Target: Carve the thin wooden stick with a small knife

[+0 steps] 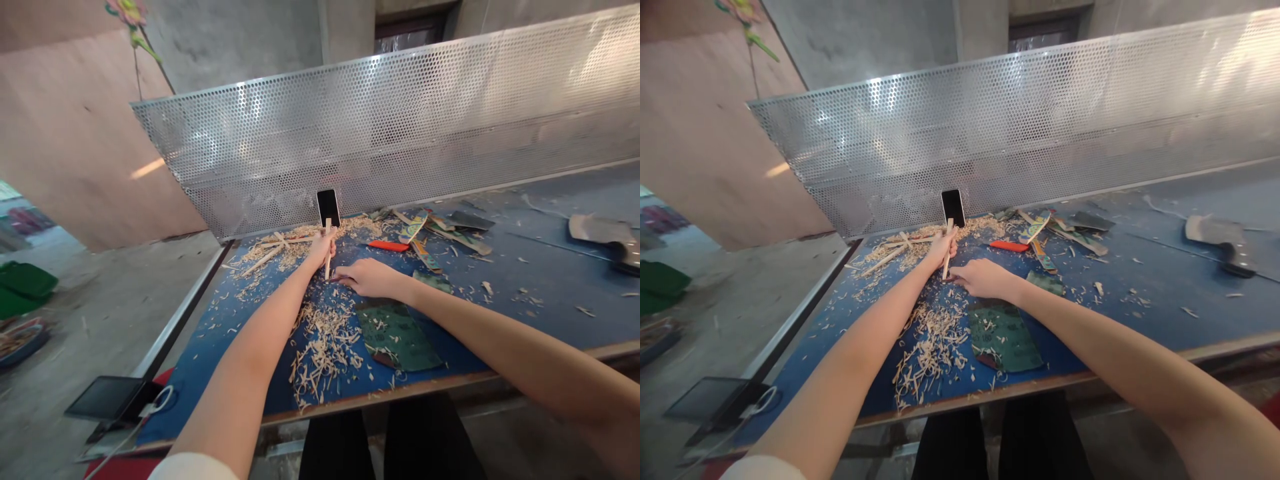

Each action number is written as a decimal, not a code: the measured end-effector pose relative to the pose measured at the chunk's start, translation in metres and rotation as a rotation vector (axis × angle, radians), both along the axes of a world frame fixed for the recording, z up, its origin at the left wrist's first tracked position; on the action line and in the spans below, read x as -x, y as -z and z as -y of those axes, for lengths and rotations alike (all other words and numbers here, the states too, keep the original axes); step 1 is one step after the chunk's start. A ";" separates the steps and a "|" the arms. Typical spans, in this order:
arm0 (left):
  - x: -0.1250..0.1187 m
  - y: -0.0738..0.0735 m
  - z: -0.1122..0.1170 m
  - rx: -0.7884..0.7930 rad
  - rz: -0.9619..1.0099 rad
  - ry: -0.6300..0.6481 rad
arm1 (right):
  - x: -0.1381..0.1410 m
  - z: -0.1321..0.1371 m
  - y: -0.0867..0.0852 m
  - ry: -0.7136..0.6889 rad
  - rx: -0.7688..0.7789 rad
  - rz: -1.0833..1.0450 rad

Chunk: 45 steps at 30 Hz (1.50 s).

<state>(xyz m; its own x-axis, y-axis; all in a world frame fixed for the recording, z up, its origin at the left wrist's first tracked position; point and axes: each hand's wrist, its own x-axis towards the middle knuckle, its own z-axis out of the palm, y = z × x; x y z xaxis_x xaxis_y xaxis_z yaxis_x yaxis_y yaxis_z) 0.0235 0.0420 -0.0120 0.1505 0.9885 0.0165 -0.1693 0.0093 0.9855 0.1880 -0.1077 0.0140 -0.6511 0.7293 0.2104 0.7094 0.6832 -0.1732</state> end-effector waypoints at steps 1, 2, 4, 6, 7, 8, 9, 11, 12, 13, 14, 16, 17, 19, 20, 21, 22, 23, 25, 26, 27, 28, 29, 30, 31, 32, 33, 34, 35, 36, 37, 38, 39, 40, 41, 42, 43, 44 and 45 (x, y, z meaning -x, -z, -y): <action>0.001 -0.001 0.001 -0.012 0.009 -0.002 | 0.000 -0.002 0.001 -0.011 -0.008 -0.005; 0.002 -0.002 0.001 -0.020 0.019 -0.002 | 0.000 -0.004 0.002 -0.023 -0.013 -0.007; 0.003 -0.004 0.002 -0.017 0.041 0.004 | -0.001 -0.006 0.004 -0.039 -0.017 0.000; 0.004 -0.005 0.001 0.008 0.067 0.012 | -0.001 -0.006 0.005 -0.033 -0.022 0.006; 0.003 -0.005 0.001 0.020 0.080 0.013 | -0.001 -0.006 0.005 -0.026 -0.023 0.008; 0.003 -0.005 0.000 0.027 0.088 0.011 | -0.001 -0.005 0.005 -0.021 -0.023 0.010; 0.003 -0.004 0.000 0.030 0.093 0.010 | -0.001 -0.005 0.005 -0.018 -0.019 0.009; 0.003 -0.003 -0.001 0.025 0.094 0.012 | 0.000 -0.004 0.005 -0.019 -0.008 0.001; 0.003 -0.003 -0.001 0.021 0.093 0.014 | 0.001 -0.004 0.005 -0.016 -0.003 -0.004; 0.003 -0.002 -0.001 0.016 0.092 0.017 | 0.001 -0.004 0.004 -0.009 0.001 -0.010; 0.003 -0.002 -0.002 0.010 0.092 0.021 | 0.002 -0.004 0.004 0.004 0.004 -0.014; 0.002 -0.001 -0.002 0.004 0.092 0.023 | 0.004 -0.003 0.003 0.036 0.007 -0.015; 0.002 -0.001 -0.002 0.004 0.093 0.022 | 0.005 -0.003 0.003 0.050 0.007 -0.014; 0.001 0.000 -0.002 0.015 0.097 0.014 | 0.007 -0.003 0.002 0.066 0.012 -0.014; 0.000 0.000 -0.002 0.023 0.099 0.010 | 0.008 -0.003 0.002 0.069 0.018 -0.018; 0.000 0.000 -0.002 0.028 0.103 0.010 | 0.009 -0.002 0.002 0.072 0.027 -0.026; 0.000 0.000 -0.002 0.031 0.107 0.013 | 0.010 -0.002 0.002 0.074 0.040 -0.038; 0.000 0.000 -0.002 0.033 0.112 0.019 | 0.011 -0.002 0.002 0.076 0.054 -0.052; 0.000 0.001 -0.002 0.031 0.121 0.035 | 0.013 -0.002 0.003 0.076 0.081 -0.080; 0.000 0.001 -0.002 0.030 0.127 0.043 | 0.015 -0.002 0.002 0.076 0.094 -0.089; 0.001 0.001 -0.002 0.029 0.135 0.049 | 0.016 -0.002 0.002 0.074 0.107 -0.092; 0.001 0.002 -0.002 0.025 0.145 0.055 | 0.018 -0.002 0.001 0.074 0.119 -0.087; 0.001 0.002 -0.002 0.020 0.154 0.058 | 0.019 -0.002 0.000 0.076 0.127 -0.076; 0.001 0.002 -0.001 0.016 0.161 0.060 | 0.020 -0.001 -0.002 0.080 0.130 -0.059; 0.001 0.002 -0.001 0.014 0.165 0.060 | 0.020 0.000 -0.003 0.085 0.129 -0.038; 0.002 0.002 -0.001 0.015 0.165 0.063 | 0.021 0.001 -0.005 0.084 0.129 -0.015; 0.002 0.002 0.000 0.017 0.164 0.067 | 0.021 0.002 -0.006 0.077 0.128 0.005; 0.003 0.001 -0.001 0.021 0.166 0.072 | 0.021 0.004 -0.007 0.067 0.127 0.023; 0.003 0.001 -0.001 0.026 0.170 0.074 | 0.021 0.006 -0.008 0.057 0.122 0.039; 0.004 0.000 -0.001 0.033 0.174 0.073 | 0.021 0.009 -0.009 0.050 0.111 0.056; 0.004 -0.001 -0.002 0.041 0.177 0.065 | 0.020 0.011 -0.010 0.049 0.089 0.077; 0.004 -0.001 -0.002 0.048 0.175 0.052 | 0.020 0.014 -0.010 0.053 0.056 0.102; 0.004 -0.001 -0.003 0.055 0.168 0.037 | 0.020 0.016 -0.011 0.059 0.020 0.131; 0.003 -0.001 -0.003 0.056 0.154 0.024 | 0.020 0.017 -0.011 0.063 -0.013 0.156; 0.003 -0.001 -0.003 0.050 0.136 0.015 | 0.020 0.017 -0.010 0.069 -0.039 0.174; 0.002 -0.001 -0.003 0.035 0.113 0.007 | 0.019 0.017 -0.010 0.078 -0.057 0.183; 0.001 0.000 -0.003 0.019 0.078 -0.004 | 0.019 0.016 -0.010 0.088 -0.070 0.185; 0.000 0.000 -0.003 0.000 0.038 -0.013 | 0.018 0.015 -0.009 0.097 -0.077 0.181; -0.001 0.001 -0.003 -0.019 -0.003 -0.022 | 0.018 0.014 -0.009 0.104 -0.083 0.176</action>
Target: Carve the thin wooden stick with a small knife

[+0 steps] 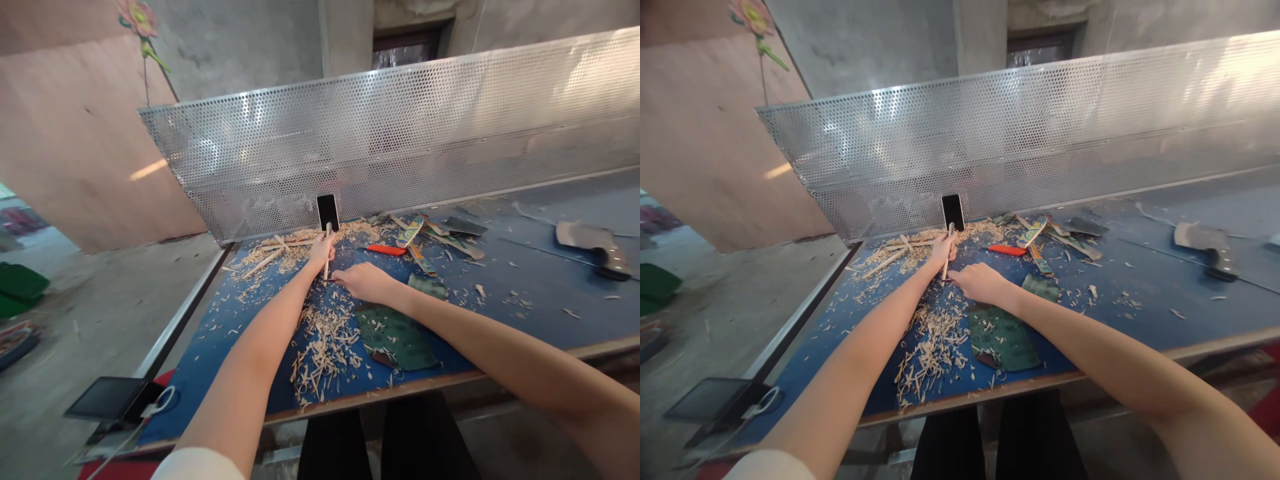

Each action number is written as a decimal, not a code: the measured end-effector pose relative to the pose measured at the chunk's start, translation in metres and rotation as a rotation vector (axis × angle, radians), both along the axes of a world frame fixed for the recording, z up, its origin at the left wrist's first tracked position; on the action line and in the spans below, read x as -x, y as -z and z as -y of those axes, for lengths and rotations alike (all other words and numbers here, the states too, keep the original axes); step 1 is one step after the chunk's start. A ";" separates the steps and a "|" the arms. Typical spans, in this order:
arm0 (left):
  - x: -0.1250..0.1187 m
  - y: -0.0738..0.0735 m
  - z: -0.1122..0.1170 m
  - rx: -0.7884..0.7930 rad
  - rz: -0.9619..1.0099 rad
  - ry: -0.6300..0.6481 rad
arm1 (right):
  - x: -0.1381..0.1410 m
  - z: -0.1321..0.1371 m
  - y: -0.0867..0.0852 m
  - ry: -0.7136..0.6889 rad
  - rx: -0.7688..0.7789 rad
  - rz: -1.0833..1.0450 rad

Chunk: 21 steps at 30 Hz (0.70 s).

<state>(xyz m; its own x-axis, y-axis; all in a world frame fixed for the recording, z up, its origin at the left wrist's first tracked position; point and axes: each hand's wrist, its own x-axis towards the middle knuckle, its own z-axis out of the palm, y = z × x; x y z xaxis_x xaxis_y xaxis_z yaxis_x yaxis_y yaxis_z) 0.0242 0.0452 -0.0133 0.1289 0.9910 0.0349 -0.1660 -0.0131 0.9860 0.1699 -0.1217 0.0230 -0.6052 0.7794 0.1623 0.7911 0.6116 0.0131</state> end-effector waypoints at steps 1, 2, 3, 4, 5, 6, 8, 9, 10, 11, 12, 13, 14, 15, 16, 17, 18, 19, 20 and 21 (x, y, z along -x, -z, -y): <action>0.000 0.001 0.000 -0.015 -0.039 -0.006 | 0.000 -0.001 0.000 0.004 -0.004 -0.001; -0.001 0.002 -0.001 -0.026 -0.071 -0.009 | 0.000 -0.002 0.000 0.005 -0.003 0.001; 0.000 0.003 -0.001 -0.034 -0.093 -0.009 | 0.001 -0.002 0.001 0.012 0.002 0.002; 0.000 0.004 -0.002 -0.038 -0.106 -0.008 | 0.002 -0.001 0.001 0.026 0.015 0.001; 0.000 0.005 -0.003 -0.041 -0.114 -0.009 | 0.004 -0.001 0.001 0.040 0.032 -0.002; 0.001 0.007 -0.005 -0.043 -0.119 -0.010 | 0.005 0.000 0.002 0.046 0.052 -0.004; 0.001 0.010 -0.008 -0.053 -0.119 -0.012 | 0.007 0.002 0.003 0.026 0.073 -0.003; 0.001 0.011 -0.009 -0.059 -0.116 -0.011 | 0.008 0.003 0.003 0.003 0.070 0.007; 0.001 0.012 -0.011 -0.063 -0.111 -0.009 | 0.008 0.004 0.004 -0.020 0.057 0.023; 0.001 0.013 -0.012 -0.064 -0.106 -0.006 | 0.008 0.005 0.004 -0.040 0.040 0.041; 0.001 0.014 -0.012 -0.063 -0.102 -0.005 | 0.007 0.005 0.004 -0.051 0.022 0.060; 0.000 0.014 -0.013 -0.060 -0.100 -0.005 | 0.005 0.005 0.004 -0.056 0.005 0.074; 0.000 0.014 -0.013 -0.055 -0.100 -0.006 | 0.004 0.005 0.004 -0.056 -0.011 0.079; 0.000 0.014 -0.012 -0.050 -0.103 -0.007 | 0.002 0.004 0.004 -0.051 -0.026 0.075; 0.000 0.013 -0.012 -0.046 -0.107 -0.009 | 0.001 0.003 0.004 -0.043 -0.041 0.065; 0.000 0.013 -0.011 -0.044 -0.111 -0.012 | 0.000 0.001 0.004 -0.033 -0.055 0.052; 0.000 0.012 -0.010 -0.044 -0.115 -0.015 | -0.001 0.000 0.004 -0.026 -0.064 0.039; 0.000 0.012 -0.010 -0.046 -0.119 -0.017 | -0.002 -0.001 0.004 -0.028 -0.068 0.030; 0.000 0.011 -0.009 -0.050 -0.123 -0.017 | -0.002 -0.002 0.005 -0.036 -0.064 0.028; 0.000 0.011 -0.008 -0.055 -0.127 -0.014 | -0.002 -0.003 0.005 -0.047 -0.055 0.031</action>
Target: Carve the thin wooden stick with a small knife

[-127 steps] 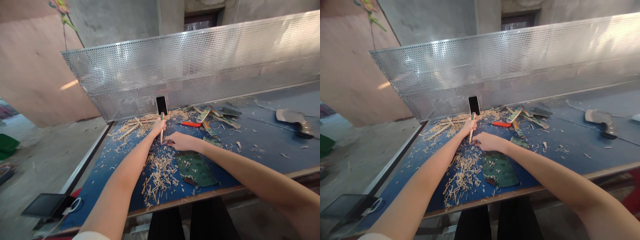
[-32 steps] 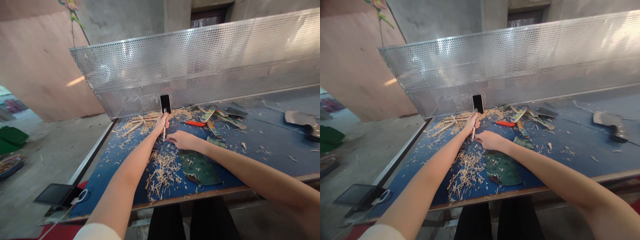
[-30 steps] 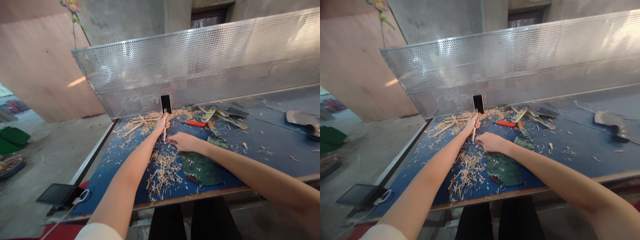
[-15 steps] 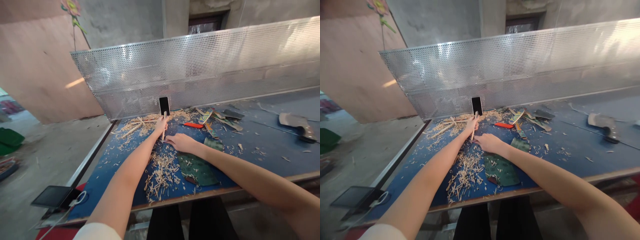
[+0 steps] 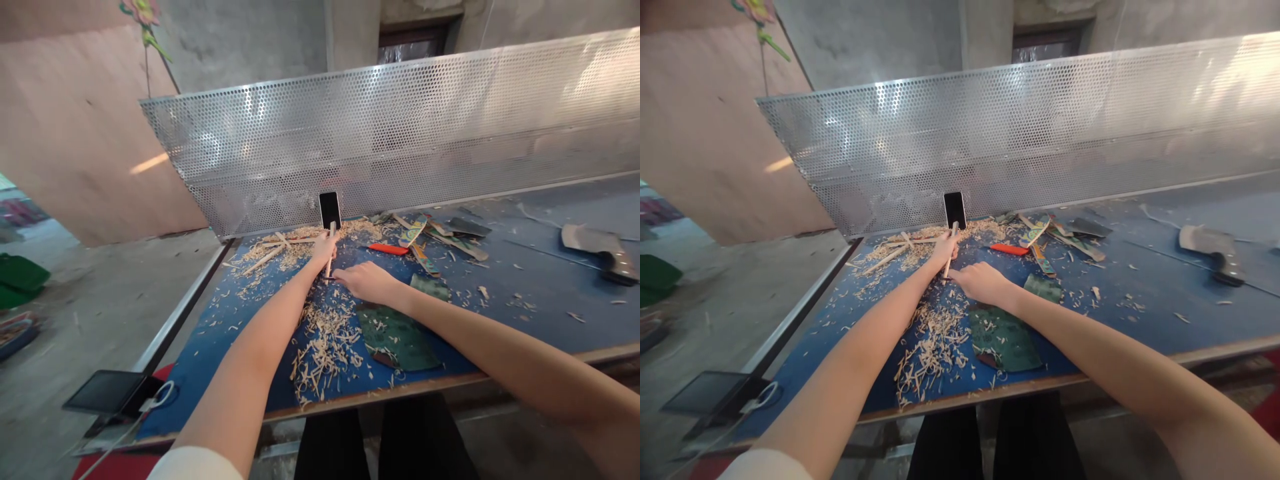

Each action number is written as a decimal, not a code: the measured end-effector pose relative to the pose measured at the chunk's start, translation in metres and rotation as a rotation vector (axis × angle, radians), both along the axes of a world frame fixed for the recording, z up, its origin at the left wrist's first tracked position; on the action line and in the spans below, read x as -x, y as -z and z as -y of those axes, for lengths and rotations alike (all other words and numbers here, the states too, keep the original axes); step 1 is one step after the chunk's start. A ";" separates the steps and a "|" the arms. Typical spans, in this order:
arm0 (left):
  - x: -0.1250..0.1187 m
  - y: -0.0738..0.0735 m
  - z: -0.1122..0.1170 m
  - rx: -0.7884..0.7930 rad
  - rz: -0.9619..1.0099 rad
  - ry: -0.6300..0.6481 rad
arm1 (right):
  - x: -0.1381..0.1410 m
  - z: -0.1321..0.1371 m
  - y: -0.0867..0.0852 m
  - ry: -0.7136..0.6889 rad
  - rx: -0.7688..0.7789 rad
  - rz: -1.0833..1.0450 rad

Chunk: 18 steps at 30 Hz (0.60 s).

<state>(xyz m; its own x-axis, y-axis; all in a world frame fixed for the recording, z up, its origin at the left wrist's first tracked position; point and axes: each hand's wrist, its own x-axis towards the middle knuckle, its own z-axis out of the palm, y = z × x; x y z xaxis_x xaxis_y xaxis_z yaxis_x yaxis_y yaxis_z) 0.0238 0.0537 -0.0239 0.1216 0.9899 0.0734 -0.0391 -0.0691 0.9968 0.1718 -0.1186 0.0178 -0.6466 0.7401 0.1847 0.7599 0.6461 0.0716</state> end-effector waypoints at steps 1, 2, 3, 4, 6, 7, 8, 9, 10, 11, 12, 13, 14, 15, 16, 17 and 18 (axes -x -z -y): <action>0.000 0.000 0.000 -0.005 -0.005 0.002 | 0.000 -0.001 0.001 -0.012 0.012 0.005; 0.000 0.000 0.000 -0.008 -0.008 0.002 | 0.000 -0.001 0.002 -0.022 0.024 0.012; -0.001 0.000 0.000 -0.009 -0.009 0.001 | 0.001 -0.001 0.003 -0.029 0.033 0.021; -0.001 0.000 0.000 -0.010 -0.008 -0.001 | 0.001 -0.001 0.003 -0.035 0.038 0.032; -0.001 0.001 -0.001 -0.008 -0.006 -0.005 | 0.002 0.000 0.005 -0.047 0.043 0.049; -0.001 0.001 -0.002 -0.005 -0.007 -0.005 | 0.003 0.001 0.005 -0.050 0.044 0.055; -0.001 0.002 -0.002 -0.004 -0.011 -0.003 | 0.004 0.001 0.005 -0.050 0.047 0.058; -0.001 0.002 -0.002 -0.002 -0.018 -0.003 | 0.005 0.001 0.004 -0.047 0.050 0.055; 0.000 0.002 -0.002 -0.002 -0.028 -0.003 | 0.007 0.002 0.003 -0.039 0.054 0.047; 0.000 0.002 -0.002 -0.004 -0.040 -0.005 | 0.008 0.002 0.001 -0.025 0.063 0.035; 0.001 0.002 -0.002 -0.010 -0.051 -0.009 | 0.010 0.002 0.000 -0.009 0.082 0.021; 0.001 0.002 -0.002 -0.017 -0.060 -0.016 | 0.011 0.002 -0.003 0.009 0.107 0.006; 0.001 0.002 -0.001 -0.024 -0.067 -0.024 | 0.013 0.003 -0.005 0.025 0.133 -0.008; 0.001 0.001 -0.001 -0.029 -0.072 -0.033 | 0.014 0.003 -0.007 0.039 0.155 -0.021; 0.002 0.001 0.000 -0.032 -0.074 -0.041 | 0.015 0.004 -0.009 0.045 0.174 -0.029; 0.002 0.000 0.001 -0.034 -0.075 -0.045 | 0.016 0.005 -0.010 0.046 0.185 -0.033; 0.002 0.000 0.002 -0.036 -0.075 -0.042 | 0.017 0.005 -0.011 0.046 0.190 -0.035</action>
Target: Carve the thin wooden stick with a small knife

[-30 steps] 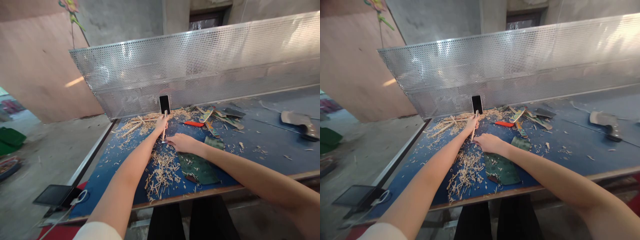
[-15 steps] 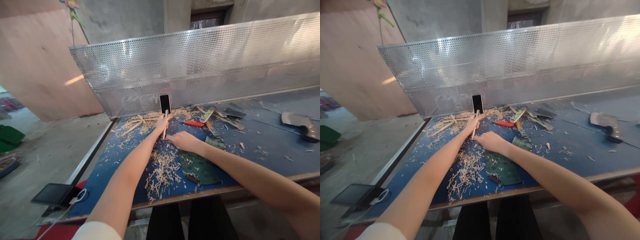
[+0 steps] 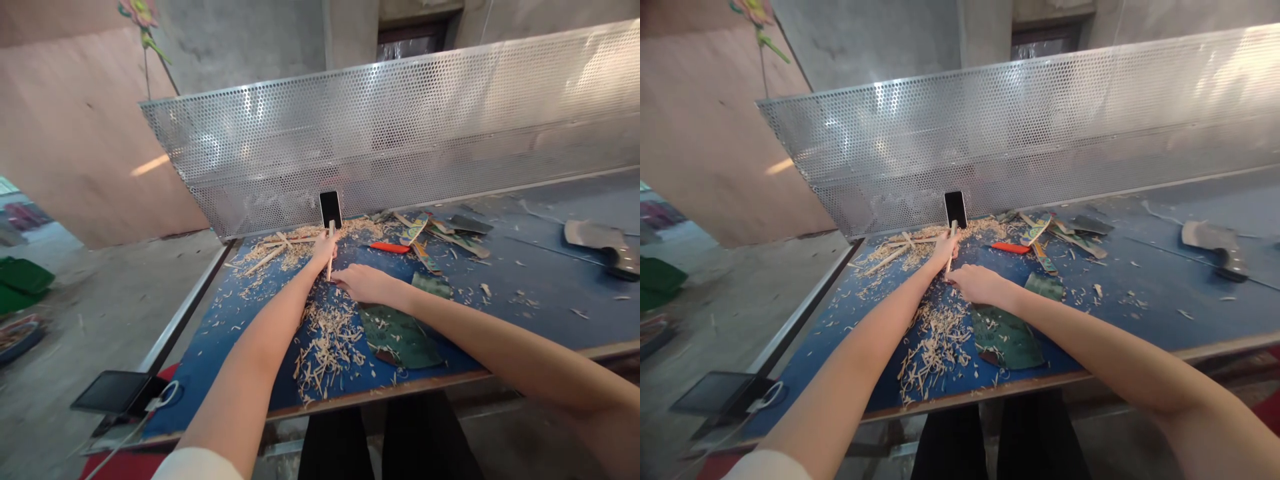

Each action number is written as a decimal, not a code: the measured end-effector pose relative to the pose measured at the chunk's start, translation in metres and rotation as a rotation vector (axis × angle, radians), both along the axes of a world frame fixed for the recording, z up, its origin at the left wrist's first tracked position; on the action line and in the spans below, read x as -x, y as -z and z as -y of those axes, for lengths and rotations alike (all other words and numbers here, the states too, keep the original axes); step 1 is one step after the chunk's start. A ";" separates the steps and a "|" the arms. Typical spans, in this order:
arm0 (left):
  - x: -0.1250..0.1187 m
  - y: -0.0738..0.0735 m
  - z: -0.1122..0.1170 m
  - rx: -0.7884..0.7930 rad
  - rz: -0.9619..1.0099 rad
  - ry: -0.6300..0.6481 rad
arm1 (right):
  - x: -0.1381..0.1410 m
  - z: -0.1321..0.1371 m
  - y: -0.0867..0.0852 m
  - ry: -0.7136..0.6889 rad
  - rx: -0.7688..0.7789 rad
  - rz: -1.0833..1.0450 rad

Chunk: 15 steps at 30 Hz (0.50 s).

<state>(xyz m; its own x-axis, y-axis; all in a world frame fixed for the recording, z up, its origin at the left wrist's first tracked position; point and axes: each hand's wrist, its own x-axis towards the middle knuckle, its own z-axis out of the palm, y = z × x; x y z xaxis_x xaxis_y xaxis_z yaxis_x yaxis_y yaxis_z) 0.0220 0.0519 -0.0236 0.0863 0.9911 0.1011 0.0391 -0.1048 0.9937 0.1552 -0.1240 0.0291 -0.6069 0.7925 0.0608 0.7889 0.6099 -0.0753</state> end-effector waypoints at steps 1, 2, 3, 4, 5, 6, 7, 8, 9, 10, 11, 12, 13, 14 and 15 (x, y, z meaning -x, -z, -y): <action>0.000 -0.001 0.001 -0.003 0.000 0.008 | 0.000 0.001 0.000 0.000 0.006 -0.002; 0.000 -0.001 0.002 -0.009 0.004 0.017 | 0.000 0.002 0.000 0.001 0.016 -0.002; 0.000 -0.002 0.003 -0.015 0.008 0.024 | 0.000 0.003 0.000 0.008 0.020 -0.001; 0.000 -0.002 0.003 -0.018 0.013 0.028 | -0.001 0.005 0.001 0.016 0.015 -0.001; 0.000 -0.002 0.004 -0.019 0.017 0.028 | -0.003 0.005 0.002 0.025 0.001 -0.002; 0.000 -0.003 0.004 -0.015 0.019 0.026 | -0.004 0.006 0.002 0.029 -0.017 0.000; 0.000 -0.003 0.004 -0.008 0.018 0.024 | -0.007 0.006 0.003 0.033 -0.042 0.002; 0.000 -0.003 0.004 0.000 0.014 0.025 | -0.010 0.005 0.003 0.035 -0.067 0.003; -0.001 -0.003 0.004 0.004 0.010 0.028 | -0.012 0.003 0.004 0.035 -0.087 0.001; -0.001 -0.004 0.004 0.007 0.006 0.032 | -0.015 0.001 0.005 0.037 -0.102 -0.003; -0.001 -0.004 0.004 0.011 0.004 0.034 | -0.018 -0.002 0.006 0.039 -0.116 -0.008; -0.001 -0.004 0.004 0.015 0.007 0.037 | -0.020 -0.005 0.007 0.036 -0.127 -0.014; -0.001 -0.004 0.004 0.019 0.014 0.039 | -0.021 -0.008 0.009 0.024 -0.134 -0.021; -0.001 -0.005 0.004 0.024 0.023 0.043 | -0.023 -0.010 0.011 0.006 -0.138 -0.029; -0.001 -0.005 0.004 0.029 0.033 0.048 | -0.023 -0.012 0.013 -0.015 -0.140 -0.037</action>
